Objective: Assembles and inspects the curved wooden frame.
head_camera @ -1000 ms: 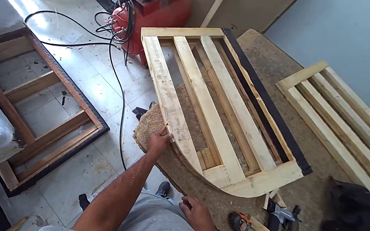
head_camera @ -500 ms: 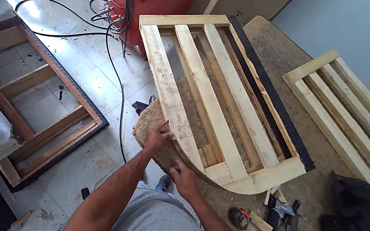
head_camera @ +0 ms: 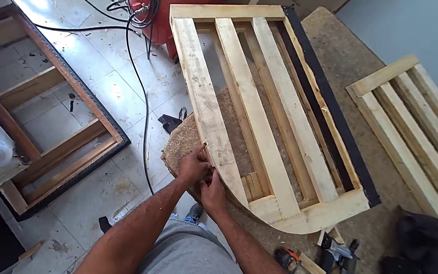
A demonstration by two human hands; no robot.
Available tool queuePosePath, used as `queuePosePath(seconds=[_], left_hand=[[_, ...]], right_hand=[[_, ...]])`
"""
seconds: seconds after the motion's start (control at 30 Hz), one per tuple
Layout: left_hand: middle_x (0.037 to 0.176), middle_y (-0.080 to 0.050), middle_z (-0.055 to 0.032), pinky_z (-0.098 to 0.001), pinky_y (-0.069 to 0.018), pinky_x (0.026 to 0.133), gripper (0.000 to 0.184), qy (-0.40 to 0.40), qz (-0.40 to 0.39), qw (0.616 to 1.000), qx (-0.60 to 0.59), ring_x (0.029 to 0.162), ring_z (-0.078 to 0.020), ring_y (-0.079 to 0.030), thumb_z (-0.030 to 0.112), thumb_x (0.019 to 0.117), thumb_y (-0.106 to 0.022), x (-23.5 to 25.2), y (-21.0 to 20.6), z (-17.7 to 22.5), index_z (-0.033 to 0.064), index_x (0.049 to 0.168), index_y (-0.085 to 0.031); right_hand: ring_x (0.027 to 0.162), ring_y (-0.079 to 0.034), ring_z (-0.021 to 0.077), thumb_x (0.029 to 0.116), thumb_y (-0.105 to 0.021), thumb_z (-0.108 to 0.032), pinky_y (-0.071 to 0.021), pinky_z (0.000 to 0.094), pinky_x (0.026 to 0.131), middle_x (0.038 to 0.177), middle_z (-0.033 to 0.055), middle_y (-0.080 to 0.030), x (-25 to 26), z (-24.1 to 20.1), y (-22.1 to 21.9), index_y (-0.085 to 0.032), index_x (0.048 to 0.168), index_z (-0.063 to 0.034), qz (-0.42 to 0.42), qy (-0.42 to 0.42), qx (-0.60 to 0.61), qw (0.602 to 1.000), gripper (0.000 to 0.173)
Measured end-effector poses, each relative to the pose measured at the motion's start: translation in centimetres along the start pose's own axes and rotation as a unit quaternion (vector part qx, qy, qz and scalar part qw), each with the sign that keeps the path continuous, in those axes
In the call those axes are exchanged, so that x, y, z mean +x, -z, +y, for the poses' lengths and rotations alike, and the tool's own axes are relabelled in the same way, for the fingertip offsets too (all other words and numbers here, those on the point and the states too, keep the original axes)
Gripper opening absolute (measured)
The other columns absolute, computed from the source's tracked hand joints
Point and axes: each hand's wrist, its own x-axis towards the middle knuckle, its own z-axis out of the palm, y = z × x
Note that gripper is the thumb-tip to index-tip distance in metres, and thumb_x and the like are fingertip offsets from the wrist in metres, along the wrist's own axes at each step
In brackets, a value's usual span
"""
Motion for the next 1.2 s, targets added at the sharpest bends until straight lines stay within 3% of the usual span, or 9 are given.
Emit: queuePosePath(seconds=[0.4,1.2], left_hand=[[0.108,-0.076,0.0005,-0.0479,-0.0613,0.089,0.079,-0.025,0.002,0.999,0.021,0.096,-0.0165,-0.074,0.015,0.0846,-0.083,-0.2,0.0,0.0,0.0266,0.154,-0.047],[0.107,-0.076,0.0022,-0.0469,-0.0633,0.083,0.079,0.008,0.012,1.000,0.008,0.092,-0.0167,-0.074,0.011,0.0824,-0.082,0.0,-0.3,0.1,0.0307,0.151,-0.048]], right_hand=[[0.090,-0.072,0.0177,0.0984,-0.066,-0.020,-0.0599,0.0406,0.087,0.106,0.0061,-0.073,0.0,0.7,-0.1,-0.045,0.151,-0.0035,0.008,0.000,0.032,0.999,0.059],[0.086,-0.071,0.0139,0.0975,-0.067,-0.017,-0.0600,0.0377,0.084,0.102,0.0023,-0.074,0.2,1.3,-0.1,-0.049,0.150,-0.0060,0.015,-0.012,0.071,0.997,0.056]])
